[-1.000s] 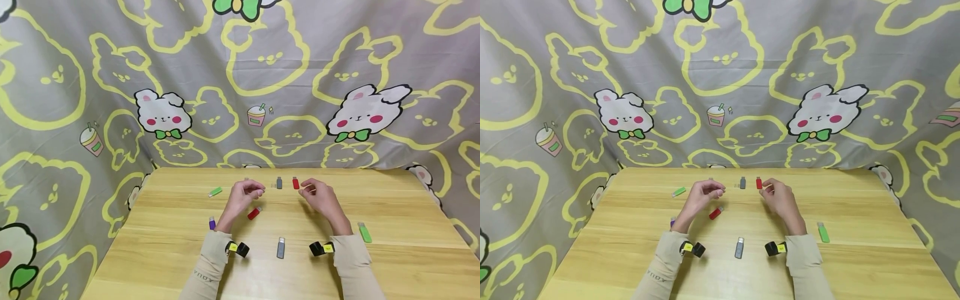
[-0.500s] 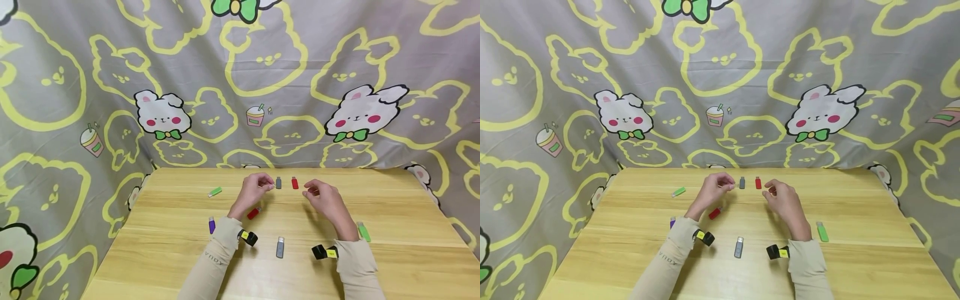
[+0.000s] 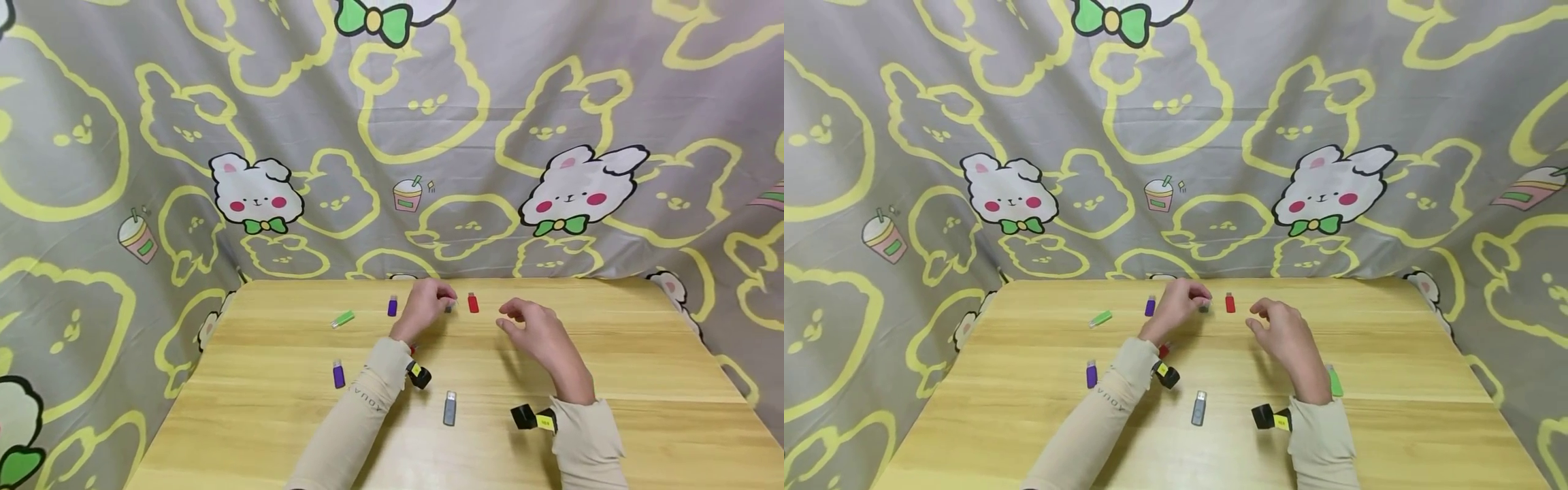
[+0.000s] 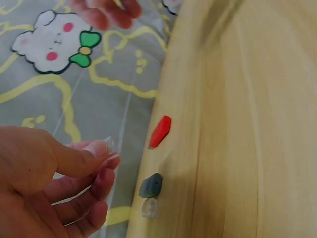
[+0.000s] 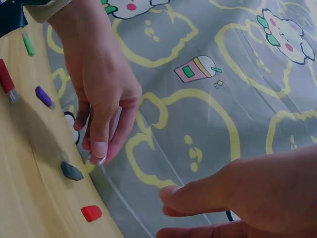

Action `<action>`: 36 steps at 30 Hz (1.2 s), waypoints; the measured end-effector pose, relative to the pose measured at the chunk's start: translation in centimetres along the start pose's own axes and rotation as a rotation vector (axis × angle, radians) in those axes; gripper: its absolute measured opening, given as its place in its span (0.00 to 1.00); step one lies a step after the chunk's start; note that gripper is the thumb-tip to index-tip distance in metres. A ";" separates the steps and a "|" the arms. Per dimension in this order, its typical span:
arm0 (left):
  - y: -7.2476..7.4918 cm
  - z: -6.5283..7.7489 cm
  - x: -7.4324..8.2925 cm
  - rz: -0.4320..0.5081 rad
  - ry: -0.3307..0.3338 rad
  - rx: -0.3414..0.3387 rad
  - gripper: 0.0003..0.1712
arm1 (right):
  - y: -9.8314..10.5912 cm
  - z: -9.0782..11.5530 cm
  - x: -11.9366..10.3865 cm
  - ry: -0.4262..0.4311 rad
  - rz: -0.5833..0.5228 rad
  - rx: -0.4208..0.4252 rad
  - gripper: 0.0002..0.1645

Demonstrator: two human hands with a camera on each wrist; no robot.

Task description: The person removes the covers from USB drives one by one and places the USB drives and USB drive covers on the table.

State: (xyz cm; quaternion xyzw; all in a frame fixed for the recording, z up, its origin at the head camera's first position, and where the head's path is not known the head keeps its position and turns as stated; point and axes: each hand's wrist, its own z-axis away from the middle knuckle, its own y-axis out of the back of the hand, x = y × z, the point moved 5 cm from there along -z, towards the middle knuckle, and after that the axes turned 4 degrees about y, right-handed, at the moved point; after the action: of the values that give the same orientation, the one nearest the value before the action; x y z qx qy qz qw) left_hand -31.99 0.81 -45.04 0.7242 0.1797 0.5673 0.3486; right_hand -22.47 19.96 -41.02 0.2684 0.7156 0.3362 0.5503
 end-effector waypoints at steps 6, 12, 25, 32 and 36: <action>-1.4 -0.7 0.3 -0.168 -0.026 -0.014 0.05 | 0.7 0.0 0.1 0.034 0.006 0.060 0.12; -2.3 -1.7 1.1 -0.278 -0.048 -0.023 0.08 | 1.3 -0.2 0.3 0.038 0.005 0.096 0.11; -4.0 -2.0 0.1 -0.390 -0.083 -0.023 0.08 | 1.7 0.4 0.8 0.016 -0.004 0.141 0.11; -4.3 -2.3 0.1 -0.450 -0.100 -0.007 0.09 | 2.4 0.7 1.2 0.001 -0.009 0.160 0.11; -4.4 -2.5 0.3 -0.450 -0.097 -0.007 0.09 | 2.9 0.9 1.4 0.002 -0.004 0.169 0.11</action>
State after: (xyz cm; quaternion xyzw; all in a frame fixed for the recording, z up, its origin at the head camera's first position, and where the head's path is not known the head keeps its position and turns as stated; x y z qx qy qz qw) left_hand -33.74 4.76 -47.67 0.6910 0.3181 0.4404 0.4769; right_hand -21.95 23.00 -39.73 0.3122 0.7426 0.2734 0.5257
